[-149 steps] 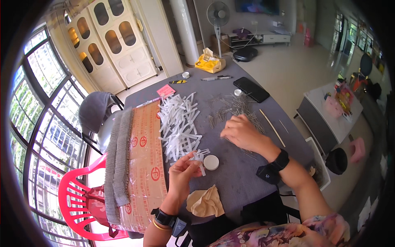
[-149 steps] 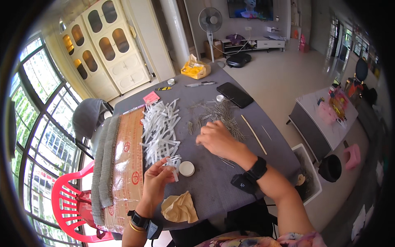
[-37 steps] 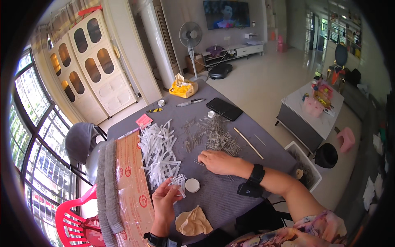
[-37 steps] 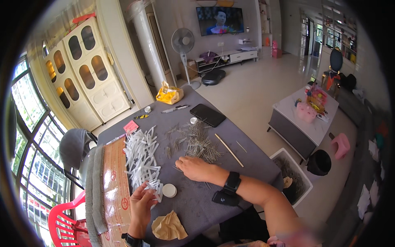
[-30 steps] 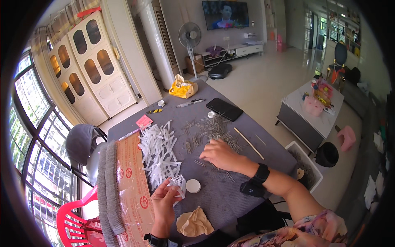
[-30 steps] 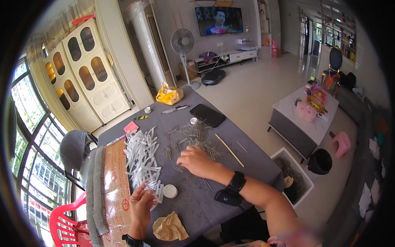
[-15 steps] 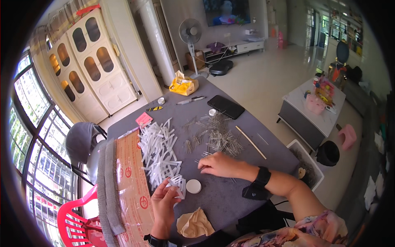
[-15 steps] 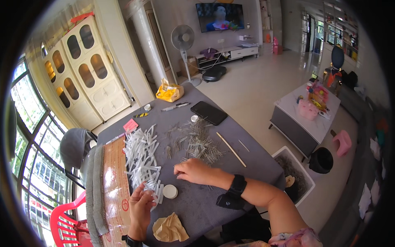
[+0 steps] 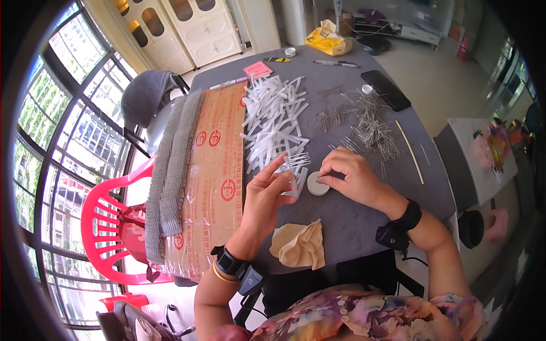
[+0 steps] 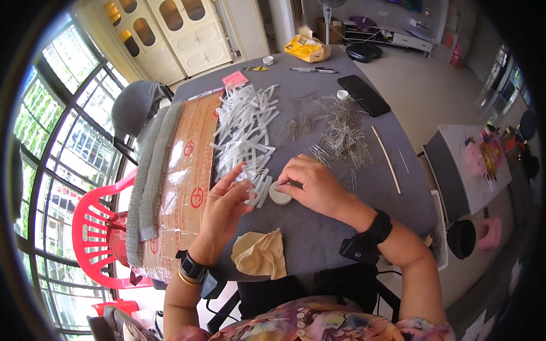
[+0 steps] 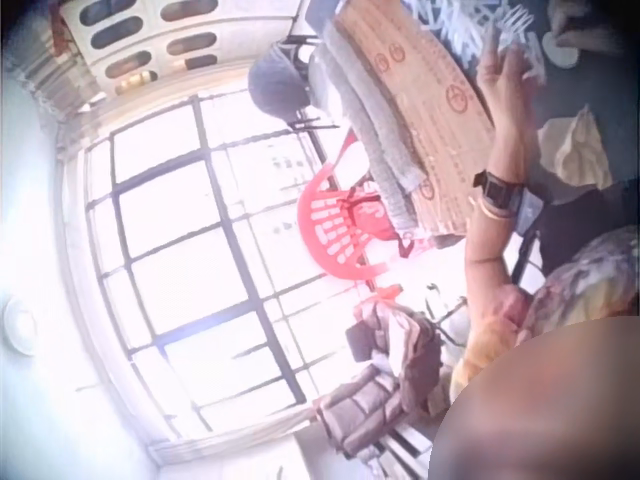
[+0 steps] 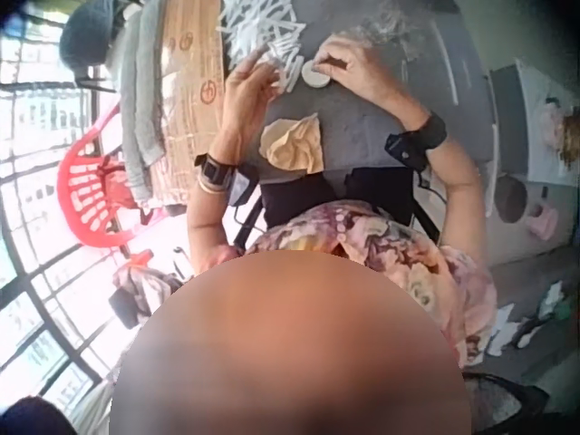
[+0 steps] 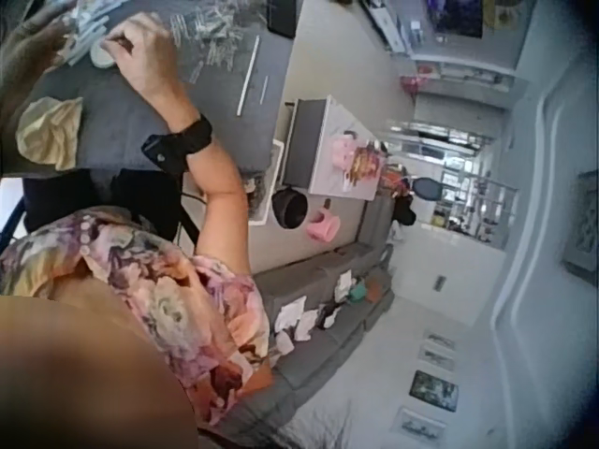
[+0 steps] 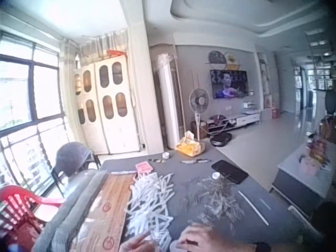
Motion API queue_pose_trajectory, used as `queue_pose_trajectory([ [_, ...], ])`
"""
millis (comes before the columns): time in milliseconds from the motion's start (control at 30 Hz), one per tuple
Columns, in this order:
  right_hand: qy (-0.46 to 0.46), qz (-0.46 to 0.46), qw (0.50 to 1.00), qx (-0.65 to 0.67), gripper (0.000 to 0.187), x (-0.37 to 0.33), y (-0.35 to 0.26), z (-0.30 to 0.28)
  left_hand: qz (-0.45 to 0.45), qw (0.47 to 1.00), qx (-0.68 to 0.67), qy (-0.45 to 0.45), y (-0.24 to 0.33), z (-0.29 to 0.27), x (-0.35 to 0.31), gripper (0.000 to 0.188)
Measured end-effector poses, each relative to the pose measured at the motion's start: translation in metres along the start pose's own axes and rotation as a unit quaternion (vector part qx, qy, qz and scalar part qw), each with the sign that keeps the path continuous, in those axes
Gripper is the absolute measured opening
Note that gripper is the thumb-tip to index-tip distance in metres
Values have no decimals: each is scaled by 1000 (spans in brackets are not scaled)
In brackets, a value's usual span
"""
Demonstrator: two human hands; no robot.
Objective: The person assembles objects by placing white plastic strips into a small circular base and securing them with metal pins.
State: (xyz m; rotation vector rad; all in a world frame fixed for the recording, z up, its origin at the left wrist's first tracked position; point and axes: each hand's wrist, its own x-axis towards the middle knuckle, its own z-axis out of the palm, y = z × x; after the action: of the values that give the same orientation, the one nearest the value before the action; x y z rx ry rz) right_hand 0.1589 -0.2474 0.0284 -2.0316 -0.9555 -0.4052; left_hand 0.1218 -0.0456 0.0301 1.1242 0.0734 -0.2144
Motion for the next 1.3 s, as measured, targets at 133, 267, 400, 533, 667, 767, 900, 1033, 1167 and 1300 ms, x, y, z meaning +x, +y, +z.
queue_pose_trajectory([
  [133, -15, 0, 1000, -21, 12, -3, 0, 6, -16, 1000, 4, 2, -2, -3, -1, 42],
  [267, -11, -9, 999, -29, 12, -4, 1, 6, -8, 1000, -9, -9, -1, -1, -2, 43],
  [400, -6, 23, 1000, 9, 10, -4, 1, 0, -15, 1000, -4, -7, -2, 1, 0, 40],
  [533, 10, 226, 950, 214, 9, -2, -6, -5, -14, 1000, -14, -21, -5, -2, 1, 37],
  [667, 29, 254, 888, 382, 9, -3, -7, -5, -38, 999, -16, -33, -8, -2, 0, 33],
  [767, 29, 249, 887, 387, 9, -6, -12, -1, -61, 996, -38, -44, -10, 0, -2, 33],
  [900, 45, 209, 917, 337, 9, -7, -11, 4, -68, 996, -42, -51, -13, 2, -2, 31],
  [1033, 66, 177, 938, 291, 10, -8, -8, 8, -70, 995, -47, -52, -11, 4, -4, 31],
  [1167, 67, 175, 936, 297, 9, -7, -8, 8, -73, 995, -53, -48, -10, 4, -4, 31],
  [1300, 61, 183, 936, 295, 9, -7, -7, 9, -74, 995, -55, -44, -10, 4, -5, 32],
])
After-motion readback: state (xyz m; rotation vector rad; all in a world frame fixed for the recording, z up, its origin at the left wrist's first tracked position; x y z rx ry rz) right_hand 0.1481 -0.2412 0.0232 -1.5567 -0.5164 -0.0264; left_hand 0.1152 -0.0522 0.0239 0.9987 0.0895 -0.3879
